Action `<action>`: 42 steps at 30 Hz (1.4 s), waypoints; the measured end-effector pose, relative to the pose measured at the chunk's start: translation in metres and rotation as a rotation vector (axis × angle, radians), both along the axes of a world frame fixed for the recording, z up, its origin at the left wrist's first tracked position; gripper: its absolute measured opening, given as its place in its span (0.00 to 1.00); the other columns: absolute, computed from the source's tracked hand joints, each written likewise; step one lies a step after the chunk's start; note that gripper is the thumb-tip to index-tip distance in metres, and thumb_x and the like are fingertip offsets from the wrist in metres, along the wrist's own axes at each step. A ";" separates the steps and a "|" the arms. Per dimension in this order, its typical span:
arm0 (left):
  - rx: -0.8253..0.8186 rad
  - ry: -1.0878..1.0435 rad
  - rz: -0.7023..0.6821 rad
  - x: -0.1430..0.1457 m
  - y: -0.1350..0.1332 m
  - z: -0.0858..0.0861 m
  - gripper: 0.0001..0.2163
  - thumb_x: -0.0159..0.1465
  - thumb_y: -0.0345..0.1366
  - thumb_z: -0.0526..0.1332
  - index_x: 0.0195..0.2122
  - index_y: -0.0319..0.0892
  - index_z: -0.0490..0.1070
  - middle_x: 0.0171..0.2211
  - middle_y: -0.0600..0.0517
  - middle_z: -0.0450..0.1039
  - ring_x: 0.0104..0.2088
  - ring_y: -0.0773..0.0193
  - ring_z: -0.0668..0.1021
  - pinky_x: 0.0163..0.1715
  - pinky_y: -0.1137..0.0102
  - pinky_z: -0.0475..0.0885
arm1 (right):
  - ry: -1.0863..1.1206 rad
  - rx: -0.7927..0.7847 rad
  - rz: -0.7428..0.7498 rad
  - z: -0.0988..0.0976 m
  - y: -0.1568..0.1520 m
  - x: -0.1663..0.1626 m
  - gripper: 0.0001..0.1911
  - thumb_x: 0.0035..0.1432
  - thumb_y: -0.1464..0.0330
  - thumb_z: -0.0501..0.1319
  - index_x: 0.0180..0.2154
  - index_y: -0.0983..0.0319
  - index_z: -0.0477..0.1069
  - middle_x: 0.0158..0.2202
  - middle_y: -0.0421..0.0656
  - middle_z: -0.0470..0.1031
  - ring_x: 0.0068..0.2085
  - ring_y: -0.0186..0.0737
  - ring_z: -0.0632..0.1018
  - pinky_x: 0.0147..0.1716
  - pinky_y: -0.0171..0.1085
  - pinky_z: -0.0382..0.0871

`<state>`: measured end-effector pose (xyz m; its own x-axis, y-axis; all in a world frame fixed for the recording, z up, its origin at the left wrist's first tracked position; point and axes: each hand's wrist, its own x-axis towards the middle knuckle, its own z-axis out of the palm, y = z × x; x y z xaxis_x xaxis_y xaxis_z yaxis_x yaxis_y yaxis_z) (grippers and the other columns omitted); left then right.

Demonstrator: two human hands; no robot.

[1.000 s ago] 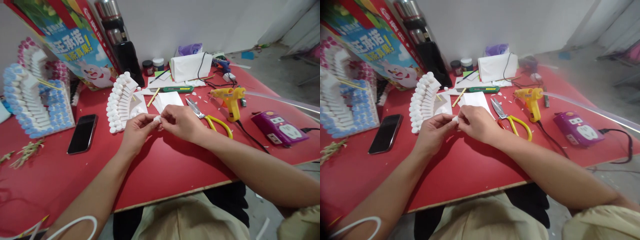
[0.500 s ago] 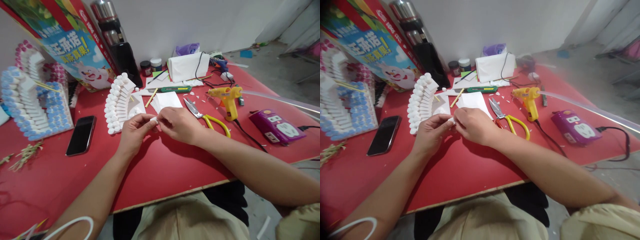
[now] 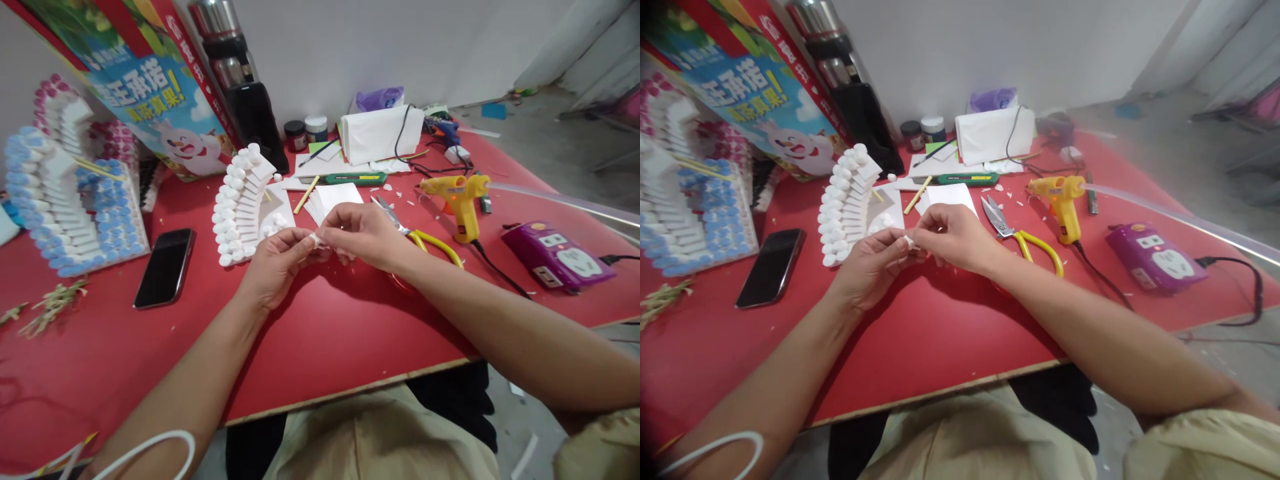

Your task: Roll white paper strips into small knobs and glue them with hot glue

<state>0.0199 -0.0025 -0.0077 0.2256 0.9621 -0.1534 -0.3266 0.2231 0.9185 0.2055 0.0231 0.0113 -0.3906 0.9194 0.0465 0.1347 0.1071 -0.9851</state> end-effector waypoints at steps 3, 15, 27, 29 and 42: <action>-0.007 0.001 -0.017 0.002 -0.001 -0.002 0.11 0.56 0.38 0.75 0.34 0.37 0.79 0.31 0.49 0.81 0.32 0.65 0.82 0.41 0.69 0.79 | -0.119 0.172 -0.029 -0.006 -0.002 -0.002 0.06 0.57 0.68 0.64 0.30 0.61 0.69 0.23 0.38 0.75 0.22 0.32 0.72 0.22 0.33 0.63; 0.056 0.095 0.031 0.001 0.000 0.003 0.11 0.59 0.38 0.73 0.36 0.37 0.75 0.30 0.51 0.78 0.23 0.71 0.74 0.22 0.75 0.73 | -0.616 0.478 -0.065 0.025 -0.004 0.007 0.09 0.63 0.67 0.59 0.30 0.62 0.70 0.26 0.43 0.76 0.26 0.35 0.71 0.27 0.37 0.56; 0.595 0.632 0.064 0.004 -0.019 0.002 0.08 0.64 0.39 0.69 0.41 0.42 0.78 0.37 0.51 0.80 0.36 0.64 0.81 0.37 0.72 0.77 | -1.631 -0.036 -0.431 0.014 -0.064 0.142 0.30 0.69 0.44 0.44 0.31 0.58 0.69 0.30 0.54 0.77 0.32 0.56 0.80 0.27 0.45 0.62; 0.632 0.640 0.054 0.005 -0.019 -0.001 0.08 0.64 0.40 0.69 0.42 0.43 0.78 0.38 0.51 0.80 0.37 0.64 0.82 0.39 0.72 0.77 | -1.509 0.019 -0.550 0.001 -0.060 0.167 0.29 0.66 0.41 0.47 0.33 0.58 0.69 0.35 0.55 0.78 0.38 0.57 0.80 0.32 0.46 0.66; 0.261 0.288 0.082 0.002 -0.011 0.013 0.07 0.64 0.37 0.69 0.38 0.39 0.79 0.27 0.53 0.78 0.26 0.69 0.79 0.33 0.73 0.77 | -0.916 0.188 -0.658 -0.027 -0.001 0.164 0.24 0.59 0.50 0.62 0.21 0.58 0.64 0.19 0.44 0.69 0.22 0.40 0.69 0.24 0.40 0.56</action>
